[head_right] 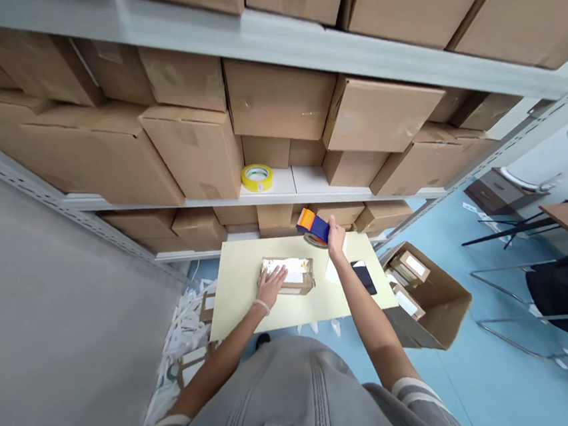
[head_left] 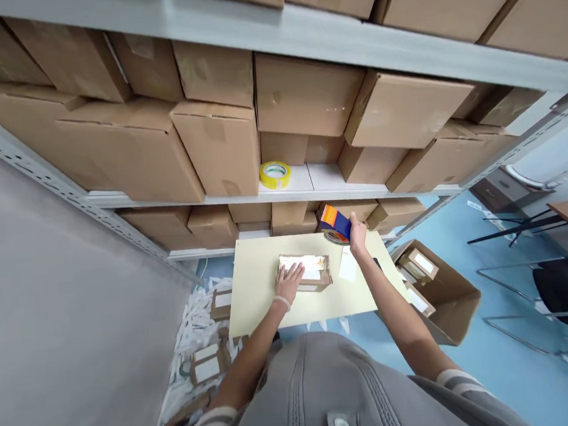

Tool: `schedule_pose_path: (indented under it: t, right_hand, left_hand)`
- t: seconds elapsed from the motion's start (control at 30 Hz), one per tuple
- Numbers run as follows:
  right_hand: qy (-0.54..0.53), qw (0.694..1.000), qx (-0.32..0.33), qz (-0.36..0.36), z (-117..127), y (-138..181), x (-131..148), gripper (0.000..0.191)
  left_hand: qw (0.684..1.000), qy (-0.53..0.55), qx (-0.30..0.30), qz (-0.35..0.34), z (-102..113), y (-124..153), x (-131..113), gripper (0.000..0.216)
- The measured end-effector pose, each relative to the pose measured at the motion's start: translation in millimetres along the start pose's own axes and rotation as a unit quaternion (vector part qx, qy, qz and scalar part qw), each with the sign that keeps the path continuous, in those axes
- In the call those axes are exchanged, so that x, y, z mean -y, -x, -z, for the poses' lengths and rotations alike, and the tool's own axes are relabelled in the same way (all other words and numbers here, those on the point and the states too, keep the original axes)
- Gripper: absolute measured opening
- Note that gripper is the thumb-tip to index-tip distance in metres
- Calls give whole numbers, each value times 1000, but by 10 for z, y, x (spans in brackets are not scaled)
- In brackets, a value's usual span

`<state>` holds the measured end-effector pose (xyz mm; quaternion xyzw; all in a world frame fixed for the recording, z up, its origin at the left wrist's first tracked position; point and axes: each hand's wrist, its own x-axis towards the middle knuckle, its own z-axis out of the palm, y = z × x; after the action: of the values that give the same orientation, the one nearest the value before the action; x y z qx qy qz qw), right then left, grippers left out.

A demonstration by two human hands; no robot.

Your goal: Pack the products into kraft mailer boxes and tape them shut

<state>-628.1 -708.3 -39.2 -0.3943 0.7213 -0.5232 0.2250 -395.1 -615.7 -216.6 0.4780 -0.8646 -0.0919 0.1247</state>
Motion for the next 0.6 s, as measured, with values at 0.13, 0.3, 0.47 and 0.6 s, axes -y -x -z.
schedule_pose_path:
  t: [0.13, 0.3, 0.47, 0.6]
  right_hand:
    - [60, 995, 66, -55, 25, 307, -563, 58]
    - [104, 989, 90, -49, 36, 540, -935, 59]
    - [130, 986, 99, -27, 14, 622, -1040, 59]
    - [149, 984, 101, -13, 8, 637, -1069, 58]
  left_hand:
    - [999, 11, 42, -21, 49, -7, 57, 72]
    - [997, 26, 69, -18, 93, 9, 29, 65]
    - [984, 158, 65, 49, 200, -41, -74, 51]
    - [865, 448, -20, 224, 279, -193, -209, 43]
